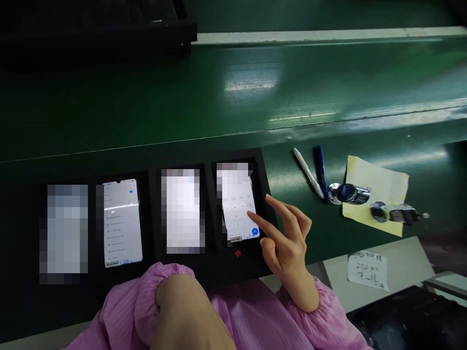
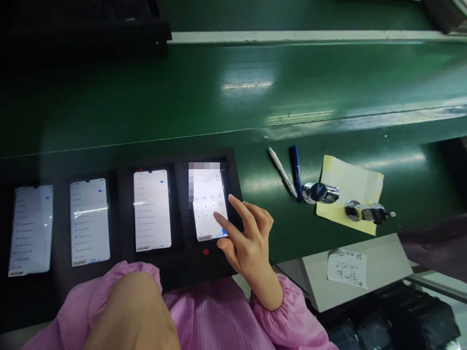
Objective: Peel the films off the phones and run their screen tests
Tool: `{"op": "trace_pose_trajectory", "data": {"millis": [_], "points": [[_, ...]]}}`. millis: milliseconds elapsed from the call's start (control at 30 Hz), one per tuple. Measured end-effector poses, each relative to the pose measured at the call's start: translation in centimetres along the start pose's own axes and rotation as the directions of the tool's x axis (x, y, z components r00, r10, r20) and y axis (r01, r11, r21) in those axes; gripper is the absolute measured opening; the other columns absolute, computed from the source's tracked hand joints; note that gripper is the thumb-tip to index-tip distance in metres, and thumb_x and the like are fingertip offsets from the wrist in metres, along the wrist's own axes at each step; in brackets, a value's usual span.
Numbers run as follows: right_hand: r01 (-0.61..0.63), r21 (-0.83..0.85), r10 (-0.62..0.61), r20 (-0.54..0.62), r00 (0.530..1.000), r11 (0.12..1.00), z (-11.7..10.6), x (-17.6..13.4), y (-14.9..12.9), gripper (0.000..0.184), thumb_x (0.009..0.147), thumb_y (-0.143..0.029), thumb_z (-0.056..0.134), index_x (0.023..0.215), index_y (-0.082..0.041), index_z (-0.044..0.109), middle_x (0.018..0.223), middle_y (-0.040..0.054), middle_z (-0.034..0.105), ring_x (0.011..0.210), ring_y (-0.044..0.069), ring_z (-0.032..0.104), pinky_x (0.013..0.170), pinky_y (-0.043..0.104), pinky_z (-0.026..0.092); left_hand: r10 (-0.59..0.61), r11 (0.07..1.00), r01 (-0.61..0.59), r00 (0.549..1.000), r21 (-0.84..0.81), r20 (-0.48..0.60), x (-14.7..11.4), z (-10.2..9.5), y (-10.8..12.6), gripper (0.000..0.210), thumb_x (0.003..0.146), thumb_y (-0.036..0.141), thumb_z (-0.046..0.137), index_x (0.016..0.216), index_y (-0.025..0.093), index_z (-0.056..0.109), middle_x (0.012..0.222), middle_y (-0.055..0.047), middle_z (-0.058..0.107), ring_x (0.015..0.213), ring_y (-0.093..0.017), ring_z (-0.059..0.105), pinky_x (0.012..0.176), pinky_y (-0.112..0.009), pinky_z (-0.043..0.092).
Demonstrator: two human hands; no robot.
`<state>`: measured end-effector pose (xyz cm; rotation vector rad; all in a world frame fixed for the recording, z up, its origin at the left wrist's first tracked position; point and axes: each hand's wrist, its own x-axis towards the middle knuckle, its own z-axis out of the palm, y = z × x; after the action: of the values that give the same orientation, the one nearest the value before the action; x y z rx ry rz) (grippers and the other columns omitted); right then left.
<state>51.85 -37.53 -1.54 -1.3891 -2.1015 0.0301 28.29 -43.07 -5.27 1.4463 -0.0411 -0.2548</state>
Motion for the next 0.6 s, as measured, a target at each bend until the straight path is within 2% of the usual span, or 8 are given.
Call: {"op": "trace_pose_trajectory", "data": {"millis": [67,133,233,367,433,500,600], "points": [[0.033,-0.001,-0.033,0.007,0.999,0.999,-0.1,-0.1,-0.1,0.049,0.113,-0.049,0.033,0.12,-0.027,0.076,0.151,0.0108,0.058,0.13,0.034,0.052,0.104,0.056,0.041,-0.067,0.997,0.071,0.987,0.021,-0.143,-0.1,0.5,-0.8,0.023,0.069,0.056,0.086,0.081,0.039,0.077,0.079,0.005,0.071,0.076,-0.016,0.069,0.061,-0.028,0.049],[0.03,0.01,-0.03,0.008,1.0,0.999,-0.4,-0.2,-0.2,0.049,0.113,-0.049,0.033,0.119,-0.028,0.077,0.148,0.0103,0.06,0.128,0.034,0.053,0.102,0.056,0.042,-0.125,0.99,0.139,0.954,0.033,-0.274,0.0,1.0,-1.5,0.02,0.07,0.054,0.086,0.076,0.037,0.075,0.071,0.005,0.068,0.069,-0.015,0.068,0.059,-0.026,0.049],[0.05,0.085,-0.051,0.009,0.999,0.995,-1.2,-0.4,-0.2,0.049,0.113,-0.047,0.033,0.117,-0.027,0.078,0.144,0.0098,0.063,0.125,0.032,0.055,0.102,0.055,0.044,-0.158,0.982,0.185,0.924,0.045,-0.348,0.4,1.6,-2.5,0.024,0.072,0.05,0.084,0.065,0.033,0.069,0.056,0.008,0.058,0.056,-0.014,0.062,0.056,-0.024,0.05],[0.124,0.207,-0.148,0.103,0.984,0.97,-2.4,-0.7,0.1,0.06,0.113,-0.053,0.028,0.105,-0.025,0.081,0.14,0.0099,0.066,0.122,0.03,0.057,0.102,0.052,0.047,-0.173,0.975,0.217,0.878,0.049,-0.445,0.5,3.3,-4.1,0.04,0.078,0.051,0.079,0.054,0.028,0.058,0.045,0.011,0.046,0.044,-0.011,0.055,0.052,-0.021,0.048],[0.139,0.222,-0.174,0.146,0.974,0.965,-2.7,-0.7,0.3,0.064,0.112,-0.056,0.027,0.102,-0.025,0.082,0.139,0.0093,0.067,0.122,0.029,0.057,0.103,0.051,0.046,-0.172,0.972,0.229,0.834,0.046,-0.524,0.4,4.3,-5.2,0.044,0.078,0.052,0.079,0.051,0.028,0.055,0.044,0.011,0.045,0.042,-0.011,0.055,0.05,-0.021,0.047],[0.136,0.206,-0.179,0.206,0.962,0.969,-2.8,-0.7,0.6,0.064,0.111,-0.057,0.026,0.102,-0.026,0.082,0.141,0.0085,0.066,0.125,0.029,0.056,0.105,0.052,0.044,-0.167,0.968,0.246,0.771,0.045,-0.615,0.4,5.0,-6.3,0.045,0.075,0.053,0.081,0.049,0.029,0.053,0.044,0.01,0.046,0.043,-0.012,0.057,0.049,-0.022,0.049],[0.114,0.149,-0.15,0.259,0.954,0.982,-2.8,-0.3,1.0,0.062,0.112,-0.056,0.026,0.108,-0.027,0.082,0.149,0.0089,0.061,0.13,0.031,0.052,0.105,0.054,0.041,-0.158,0.962,0.269,0.69,0.048,-0.707,0.6,5.4,-7.4,0.042,0.069,0.056,0.085,0.051,0.032,0.055,0.049,0.009,0.054,0.05,-0.015,0.063,0.05,-0.026,0.053]]}}
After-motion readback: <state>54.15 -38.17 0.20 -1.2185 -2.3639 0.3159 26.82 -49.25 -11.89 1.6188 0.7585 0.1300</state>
